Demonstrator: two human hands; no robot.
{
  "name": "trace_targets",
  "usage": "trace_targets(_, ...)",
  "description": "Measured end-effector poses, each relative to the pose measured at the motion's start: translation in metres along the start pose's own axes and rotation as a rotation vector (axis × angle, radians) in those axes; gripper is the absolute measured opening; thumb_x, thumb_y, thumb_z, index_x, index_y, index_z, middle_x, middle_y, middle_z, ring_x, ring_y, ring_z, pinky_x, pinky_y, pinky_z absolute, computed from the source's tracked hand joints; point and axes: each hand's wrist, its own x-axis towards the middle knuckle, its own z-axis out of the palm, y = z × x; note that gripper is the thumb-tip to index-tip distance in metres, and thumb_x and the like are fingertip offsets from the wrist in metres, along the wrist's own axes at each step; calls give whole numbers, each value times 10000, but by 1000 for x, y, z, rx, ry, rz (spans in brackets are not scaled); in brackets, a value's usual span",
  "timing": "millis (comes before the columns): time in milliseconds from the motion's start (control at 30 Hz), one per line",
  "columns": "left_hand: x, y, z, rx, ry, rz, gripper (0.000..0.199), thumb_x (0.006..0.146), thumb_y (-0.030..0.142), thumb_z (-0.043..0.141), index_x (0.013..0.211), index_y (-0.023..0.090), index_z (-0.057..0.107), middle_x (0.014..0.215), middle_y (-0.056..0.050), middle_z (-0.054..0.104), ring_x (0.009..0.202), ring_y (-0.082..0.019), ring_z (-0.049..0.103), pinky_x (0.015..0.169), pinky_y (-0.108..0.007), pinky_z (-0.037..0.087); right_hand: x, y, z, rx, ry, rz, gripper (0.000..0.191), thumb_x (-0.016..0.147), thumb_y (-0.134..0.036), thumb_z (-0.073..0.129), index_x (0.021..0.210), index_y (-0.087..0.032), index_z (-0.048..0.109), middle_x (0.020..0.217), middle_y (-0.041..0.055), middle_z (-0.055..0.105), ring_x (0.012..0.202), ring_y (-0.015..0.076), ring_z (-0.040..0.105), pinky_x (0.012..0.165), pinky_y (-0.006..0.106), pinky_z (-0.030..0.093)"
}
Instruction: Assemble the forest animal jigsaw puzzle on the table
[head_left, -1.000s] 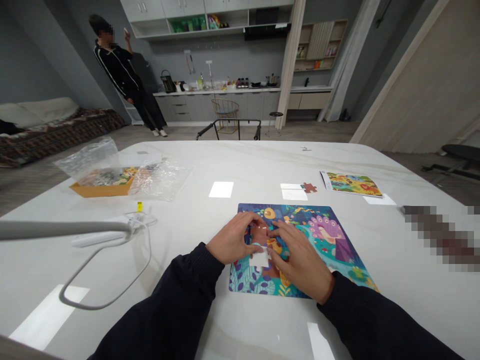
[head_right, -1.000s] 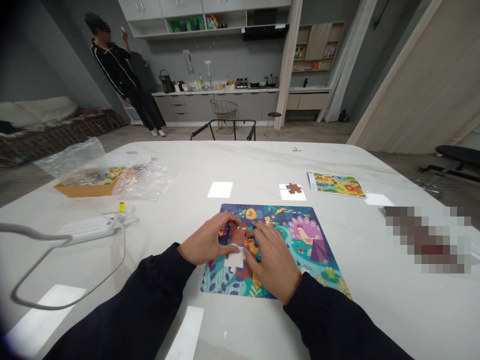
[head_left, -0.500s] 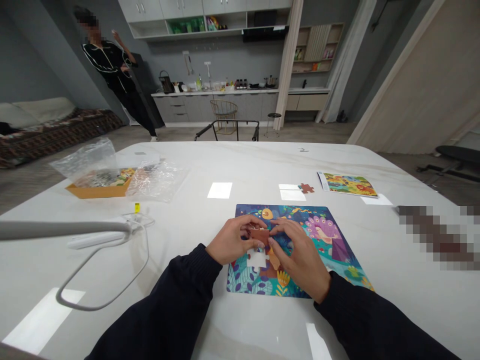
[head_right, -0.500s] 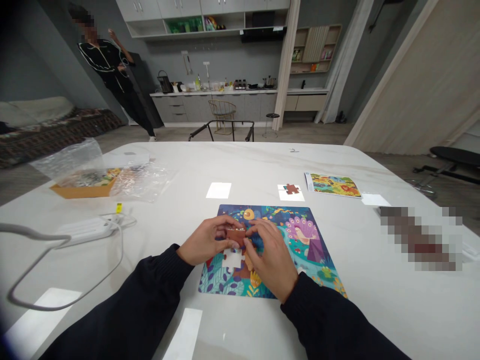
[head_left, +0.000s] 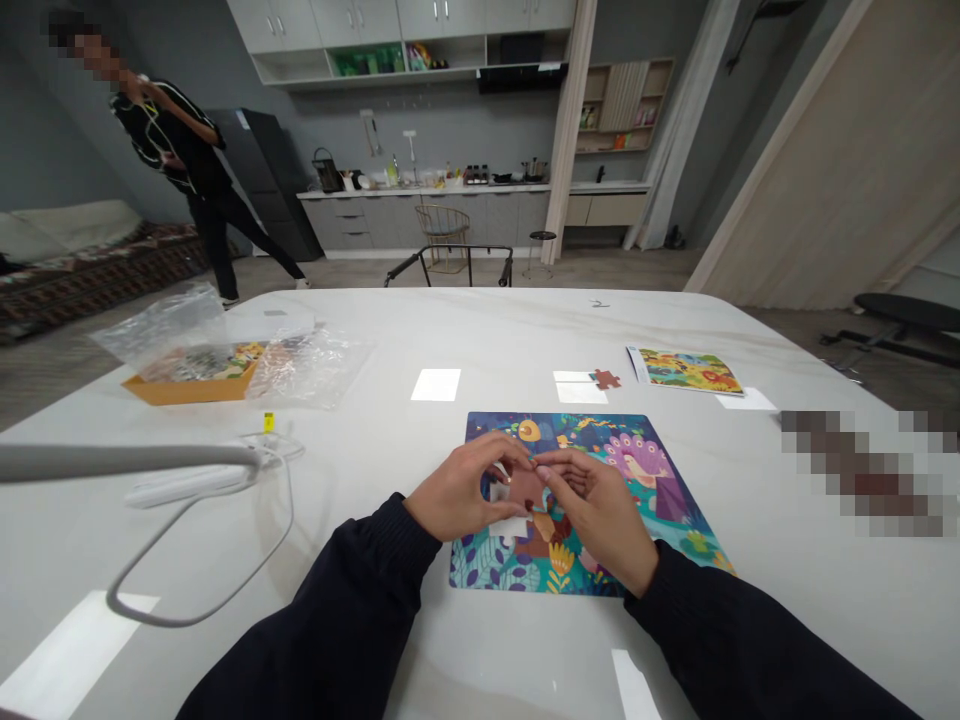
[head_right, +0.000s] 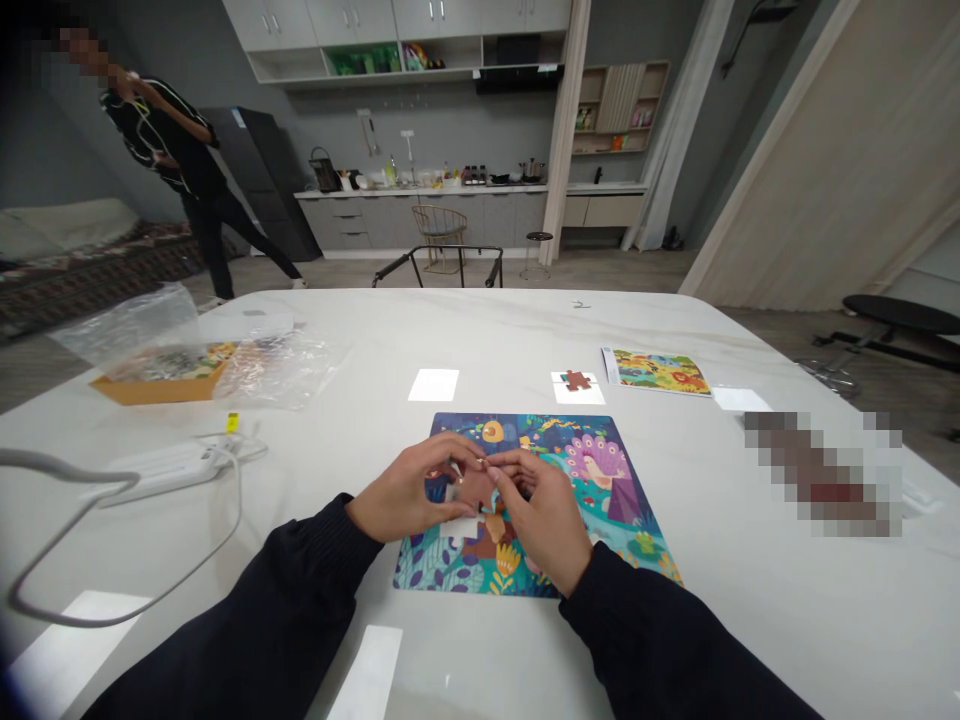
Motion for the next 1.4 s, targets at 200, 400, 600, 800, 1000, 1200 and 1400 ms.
trace_targets(200,-1,-6,-9,285,34,-23,456,721,258,898,1106,212,659,1091,-59,723,1015,-234,654,898,-370,547,-2,1,-3,-291,27,-131,222,935,-362,629,1091,-215,688,967,71,747,866,247,703,792,412,566)
trace_targets(400,1,-8,-18,427,-50,-88,292,724,281,902,982,233,775,1033,-39,783,1037,-262,621,946,-410,533,-4,8,-6,-561,-2,-314,244,931,-250,627,1174,-231,636,1195,96,695,1166,286,618,1013,472,499)
trace_targets(600,1,-8,-16,438,-107,-97,186,769,257,867,947,250,811,1090,-22,784,1062,-251,603,950,-400,535,-5,10,-4,-581,-20,-263,279,933,-260,619,1210,-224,608,1182,97,681,1162,286,616,1006,454,501)
trace_targets(800,-2,-9,-16,420,-76,-84,302,754,260,876,1039,249,775,1101,-59,706,1076,-253,603,968,-400,519,-6,9,-5,-588,-53,-248,275,952,-264,596,1222,-215,591,1178,99,663,1167,282,598,1015,462,487)
trace_targets(1000,-5,-11,-13,397,10,-158,623,674,221,913,1212,228,598,1135,-55,668,1077,-269,615,956,-410,520,-6,8,-4,-581,-52,-247,273,950,-258,593,1219,-208,594,1177,102,658,1168,280,599,1015,462,484)
trace_targets(1200,-4,-10,-12,335,-6,-151,550,696,183,883,1155,232,584,1107,-40,664,1048,-246,624,928,-386,518,-6,7,-4,-563,-42,-262,263,935,-241,607,1196,-205,615,1164,99,678,1154,278,605,1007,458,485)
trace_targets(1400,-1,1,-7,228,13,-3,503,748,112,802,1170,224,553,1158,-44,654,1069,-215,623,925,-341,518,-4,1,-4,-451,0,-203,221,969,-305,586,1163,-221,648,1052,58,729,975,232,659,879,380,505)
